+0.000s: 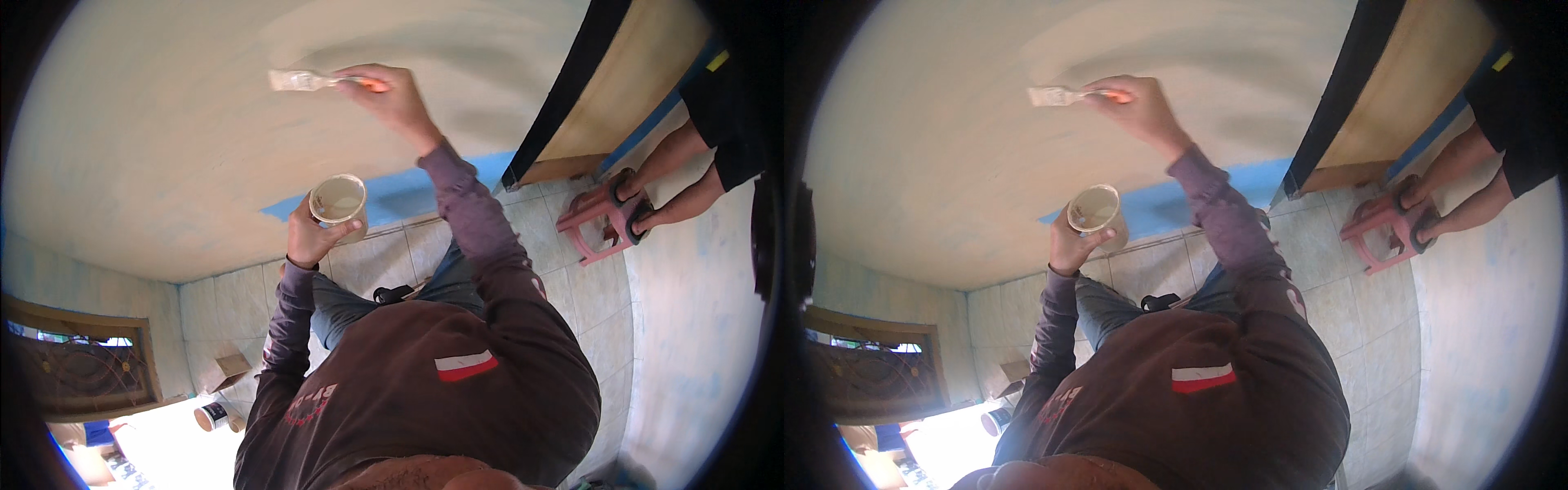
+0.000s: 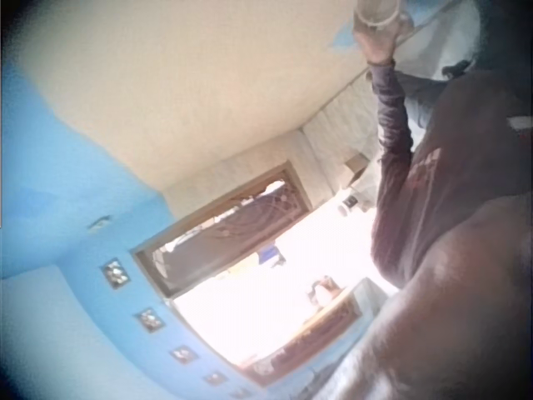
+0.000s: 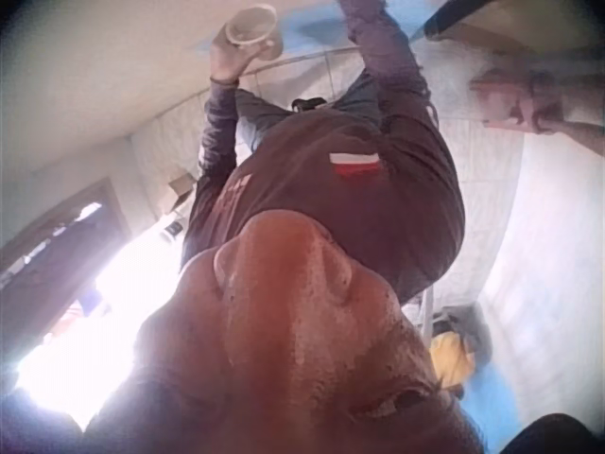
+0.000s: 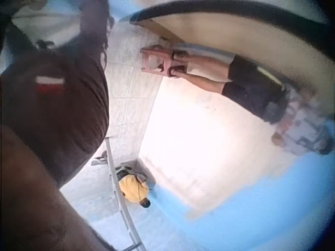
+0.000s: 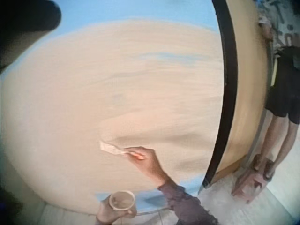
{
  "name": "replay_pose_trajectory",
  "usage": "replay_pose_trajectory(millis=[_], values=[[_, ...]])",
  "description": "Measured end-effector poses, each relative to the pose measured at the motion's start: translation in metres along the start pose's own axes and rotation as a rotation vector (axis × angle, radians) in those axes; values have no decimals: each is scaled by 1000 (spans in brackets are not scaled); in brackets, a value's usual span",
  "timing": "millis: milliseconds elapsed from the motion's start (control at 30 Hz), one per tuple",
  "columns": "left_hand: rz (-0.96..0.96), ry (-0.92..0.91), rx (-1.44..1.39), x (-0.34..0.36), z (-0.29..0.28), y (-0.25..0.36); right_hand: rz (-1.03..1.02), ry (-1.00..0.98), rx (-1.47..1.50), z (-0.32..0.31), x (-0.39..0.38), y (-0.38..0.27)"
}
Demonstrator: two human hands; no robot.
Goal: The person paints a ceiling with a paintbrush, repeatedly dipping the brush into a small container of paint and applying it to the ceiling surface. The ceiling is partially painted blue, and the person continues to cover more area with each stroke.
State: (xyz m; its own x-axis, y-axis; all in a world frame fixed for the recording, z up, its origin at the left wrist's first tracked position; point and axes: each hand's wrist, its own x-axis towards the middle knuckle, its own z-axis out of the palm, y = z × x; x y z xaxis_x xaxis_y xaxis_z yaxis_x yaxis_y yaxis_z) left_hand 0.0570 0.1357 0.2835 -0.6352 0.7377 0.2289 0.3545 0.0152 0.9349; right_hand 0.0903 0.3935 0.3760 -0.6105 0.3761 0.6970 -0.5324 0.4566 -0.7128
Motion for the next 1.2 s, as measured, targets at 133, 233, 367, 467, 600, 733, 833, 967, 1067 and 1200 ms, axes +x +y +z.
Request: replay_pose_trajectory(millis=[133, 233, 367, 467, 600, 733, 833, 967, 1067, 1200], values=[[10, 10, 35, 0, -2, -8, -40, 15, -90, 20, 12, 21], [-15, 10, 41, -3, -4, -12, -45, 18, -128, -8, 12, 35], [11, 5, 72, -1, -6, -16, 51, 93, -20, -73, 2, 42], [31, -17, 45, 1, -5, -4, 72, 137, -87, -138, -7, 35], [49, -43, 32, 3, -5, 2, 142, 234, -270, -207, -25, 13], [45, -83, 5, 8, -5, 5, 138, 355, -424, -275, -51, 11], [46, -84, -26, 7, -5, 1, 186, 458, -386, -278, -61, -8], [61, -87, 30, 5, -6, 6, 161, 508, -297, -230, -45, -36], [53, -69, 50, 5, -4, 10, 134, 392, -212, -170, -10, -47], [40, -57, 58, 3, -3, 15, -39, 164, -13, -82, 43, -48]])
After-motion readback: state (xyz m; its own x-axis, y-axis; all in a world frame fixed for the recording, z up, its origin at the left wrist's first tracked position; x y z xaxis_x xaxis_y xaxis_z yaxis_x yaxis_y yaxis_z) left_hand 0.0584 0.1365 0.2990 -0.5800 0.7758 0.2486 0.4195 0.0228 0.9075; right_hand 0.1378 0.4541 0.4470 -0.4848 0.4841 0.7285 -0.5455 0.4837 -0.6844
